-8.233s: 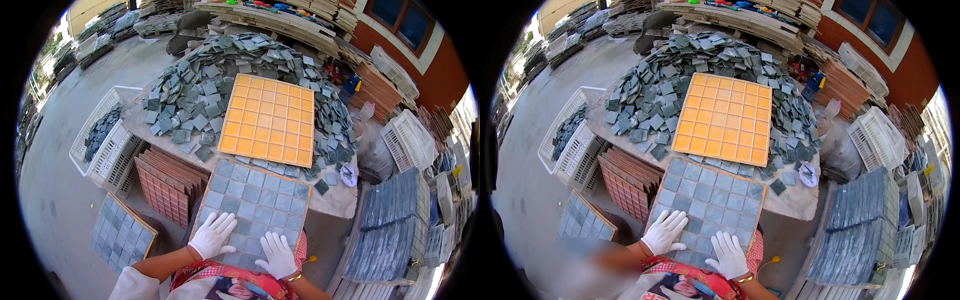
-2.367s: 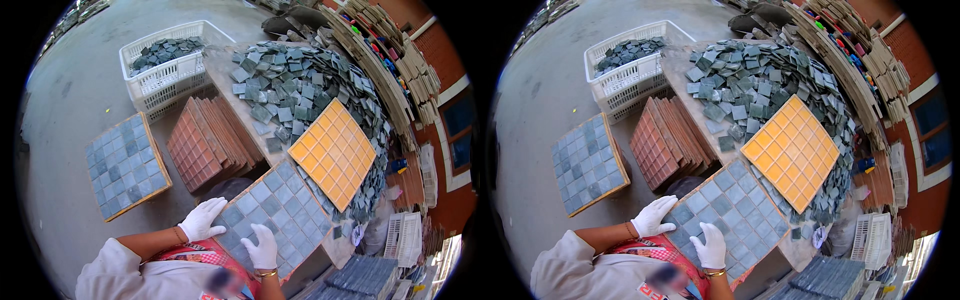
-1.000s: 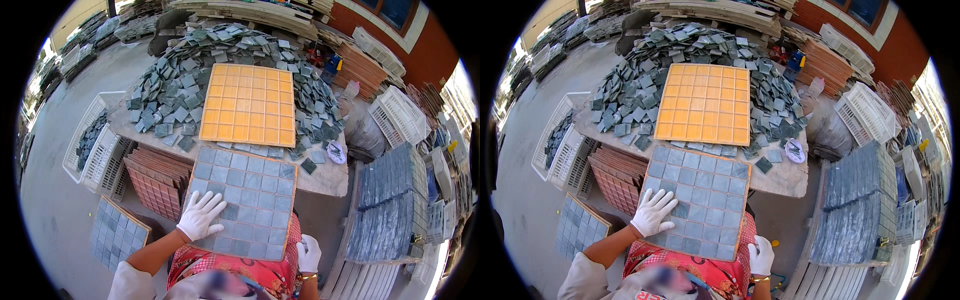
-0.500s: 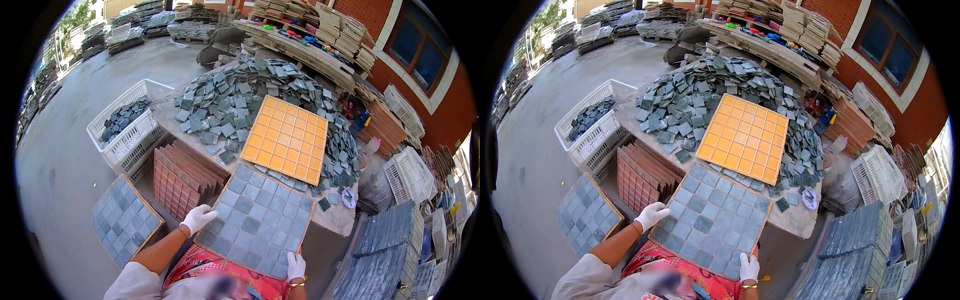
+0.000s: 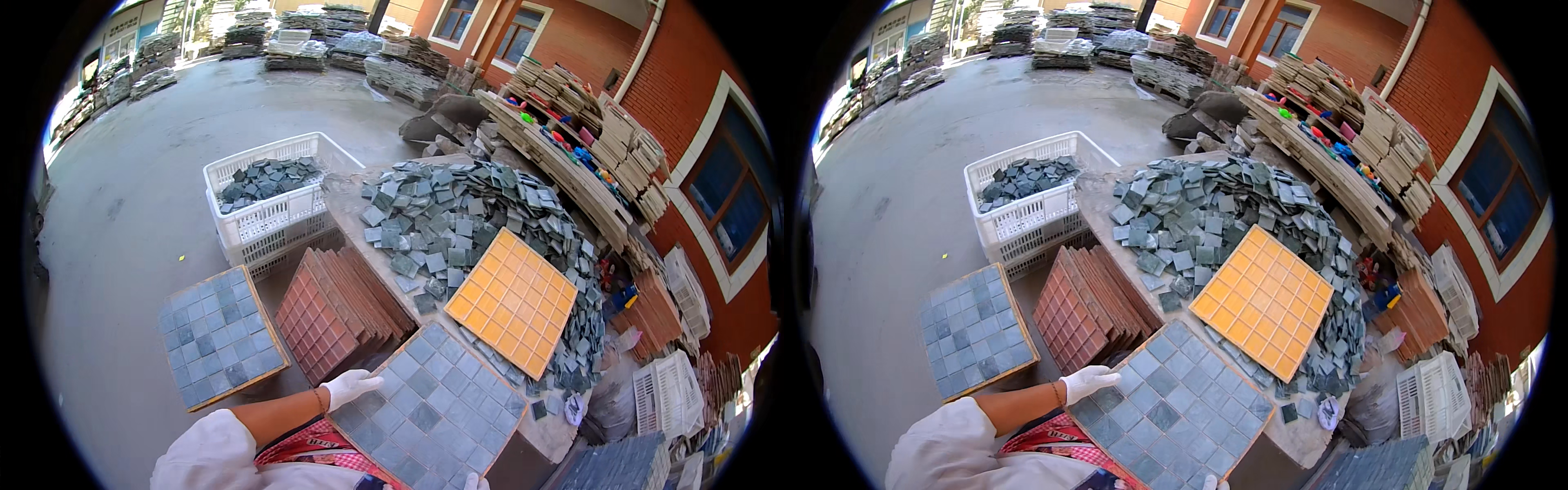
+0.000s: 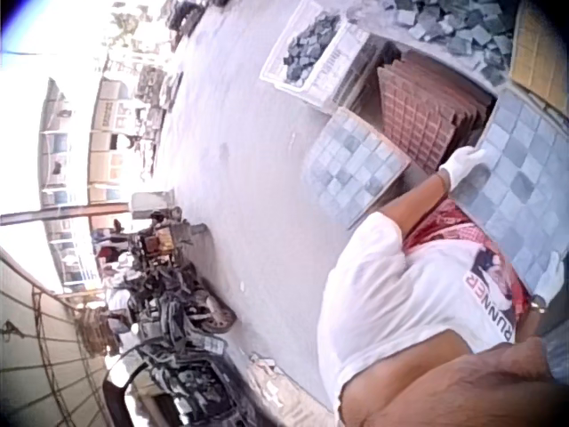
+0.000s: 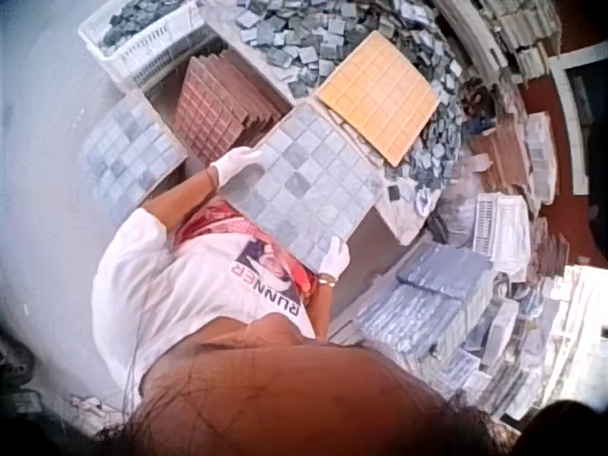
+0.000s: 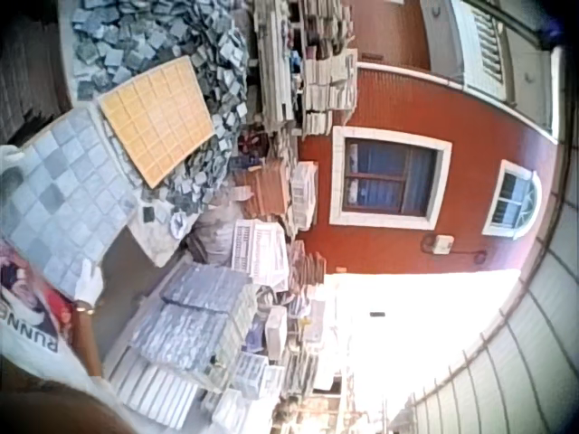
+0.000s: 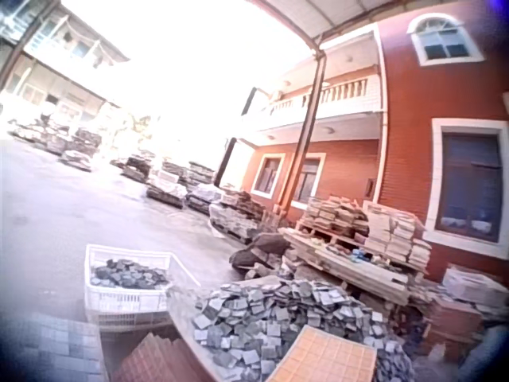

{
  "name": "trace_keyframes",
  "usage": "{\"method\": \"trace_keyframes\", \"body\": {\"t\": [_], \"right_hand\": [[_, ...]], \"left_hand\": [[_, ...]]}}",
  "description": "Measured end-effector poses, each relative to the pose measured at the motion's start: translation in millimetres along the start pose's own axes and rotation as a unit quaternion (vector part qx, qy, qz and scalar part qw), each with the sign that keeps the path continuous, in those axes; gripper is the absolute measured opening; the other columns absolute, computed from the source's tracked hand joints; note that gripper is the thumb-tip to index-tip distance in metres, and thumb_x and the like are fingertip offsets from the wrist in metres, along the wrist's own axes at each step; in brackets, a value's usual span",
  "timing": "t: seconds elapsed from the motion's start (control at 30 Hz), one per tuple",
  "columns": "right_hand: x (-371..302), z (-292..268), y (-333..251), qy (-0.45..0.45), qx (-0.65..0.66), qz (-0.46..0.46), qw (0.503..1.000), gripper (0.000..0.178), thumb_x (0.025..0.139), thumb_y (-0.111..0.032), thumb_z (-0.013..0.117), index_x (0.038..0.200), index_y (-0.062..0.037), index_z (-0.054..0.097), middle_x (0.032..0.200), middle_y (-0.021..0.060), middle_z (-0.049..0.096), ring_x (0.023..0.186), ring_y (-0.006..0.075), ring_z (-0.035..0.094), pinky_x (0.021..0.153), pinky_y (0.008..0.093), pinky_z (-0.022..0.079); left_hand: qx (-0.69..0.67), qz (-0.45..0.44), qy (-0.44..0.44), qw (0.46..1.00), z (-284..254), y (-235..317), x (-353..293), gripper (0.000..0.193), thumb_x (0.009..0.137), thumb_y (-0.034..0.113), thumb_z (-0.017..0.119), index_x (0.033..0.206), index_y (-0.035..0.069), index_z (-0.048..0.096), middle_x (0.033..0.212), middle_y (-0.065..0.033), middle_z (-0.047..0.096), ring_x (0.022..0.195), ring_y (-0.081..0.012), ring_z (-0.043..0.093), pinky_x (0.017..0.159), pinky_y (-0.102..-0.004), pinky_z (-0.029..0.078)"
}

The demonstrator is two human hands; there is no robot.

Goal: The person places small square tiles one by one onto a gridded board, filling the grid from a large pile of loose tiles. The person occasionally flips the board to check alignment and continues placing tiles until the grid is filled.

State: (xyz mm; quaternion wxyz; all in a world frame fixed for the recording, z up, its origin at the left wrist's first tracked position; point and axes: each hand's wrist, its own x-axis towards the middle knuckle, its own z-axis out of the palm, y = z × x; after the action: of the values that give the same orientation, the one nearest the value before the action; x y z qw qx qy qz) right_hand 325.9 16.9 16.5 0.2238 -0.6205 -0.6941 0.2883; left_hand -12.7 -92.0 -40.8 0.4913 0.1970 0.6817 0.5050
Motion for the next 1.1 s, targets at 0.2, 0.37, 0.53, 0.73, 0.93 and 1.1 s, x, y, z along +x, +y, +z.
{"method": "trace_keyframes", "body": {"t": [0.2, 0.37, 0.53, 0.73, 0.93, 1.1], "right_hand": [[13, 9, -74, -0.082, -0.004, -0.119, 0.989, 0.043, 0.089, -0.034, 0.057, 0.103, 0.0061, 0.062, 0.095, 0.025, 0.064, 0.088, 0.0383, 0.061, 0.079, 0.044, 0.047], [33, 118, -113, -0.198, 0.242, -0.274, 0.909, 0.035, 0.094, -0.032, 0.054, 0.101, 0.0014, 0.062, 0.089, 0.0135, 0.064, 0.075, 0.0271, 0.06, 0.07, 0.0379, 0.05], [-6, 239, -160, -0.503, 0.307, -0.067, 0.805, 0.036, 0.094, -0.018, 0.055, 0.121, 0.0064, 0.056, 0.114, 0.0089, 0.063, 0.1, 0.0159, 0.059, 0.088, 0.0297, 0.046], [-55, 342, -218, -0.593, 0.238, -0.101, 0.763, 0.045, 0.092, -0.021, 0.06, 0.127, 0.0059, 0.053, 0.123, 0.0131, 0.06, 0.113, 0.0181, 0.055, 0.098, 0.0287, 0.04], [-75, 390, -243, -0.627, 0.195, -0.09, 0.749, 0.046, 0.092, -0.022, 0.061, 0.127, 0.0061, 0.053, 0.122, 0.0128, 0.06, 0.111, 0.0181, 0.056, 0.096, 0.0284, 0.041], [-73, 394, -227, -0.581, 0.133, -0.21, 0.775, 0.044, 0.091, -0.027, 0.06, 0.123, 0.0028, 0.056, 0.12, 0.0183, 0.062, 0.11, 0.0238, 0.06, 0.094, 0.0316, 0.044]], "left_hand": [[-0.13, 0.093, 0.155, 0.975, -47, -6, -74, 0.036, 0.092, 0.033, 0.056, 0.097, -0.001, 0.063, 0.089, 0.0015, 0.059, 0.089, -0.0095, 0.05, 0.082, -0.0257, 0.04], [-0.239, 0.086, 0.362, 0.897, -126, -54, -145, 0.029, 0.091, 0.031, 0.055, 0.087, 0.004, 0.066, 0.075, 0.009, 0.05, 0.072, -0.0039, 0.042, 0.064, -0.0219, 0.033], [-0.358, 0.053, 0.483, 0.797, -187, -149, -204, 0.032, 0.096, 0.031, 0.047, 0.101, 0.005, 0.064, 0.094, -0.0026, 0.065, 0.085, -0.0132, 0.061, 0.079, -0.0282, 0.048], [-0.416, 0.087, 0.563, 0.709, -223, -210, -235, 0.04, 0.098, 0.034, 0.043, 0.109, 0.001, 0.062, 0.103, -0.0071, 0.066, 0.094, -0.0184, 0.062, 0.084, -0.0323, 0.048], [-0.42, 0.062, 0.615, 0.665, -247, -243, -233, 0.039, 0.095, 0.037, 0.051, 0.094, 0.002, 0.067, 0.086, -0.0003, 0.061, 0.079, -0.011, 0.053, 0.072, -0.0305, 0.042], [0.11, -0.272, 0.608, 0.738, -247, -226, -238, 0.046, 0.09, 0.048, 0.051, 0.094, 0.006, 0.068, 0.083, -0.0144, 0.069, 0.077, -0.0318, 0.064, 0.07, -0.042, 0.047]]}}
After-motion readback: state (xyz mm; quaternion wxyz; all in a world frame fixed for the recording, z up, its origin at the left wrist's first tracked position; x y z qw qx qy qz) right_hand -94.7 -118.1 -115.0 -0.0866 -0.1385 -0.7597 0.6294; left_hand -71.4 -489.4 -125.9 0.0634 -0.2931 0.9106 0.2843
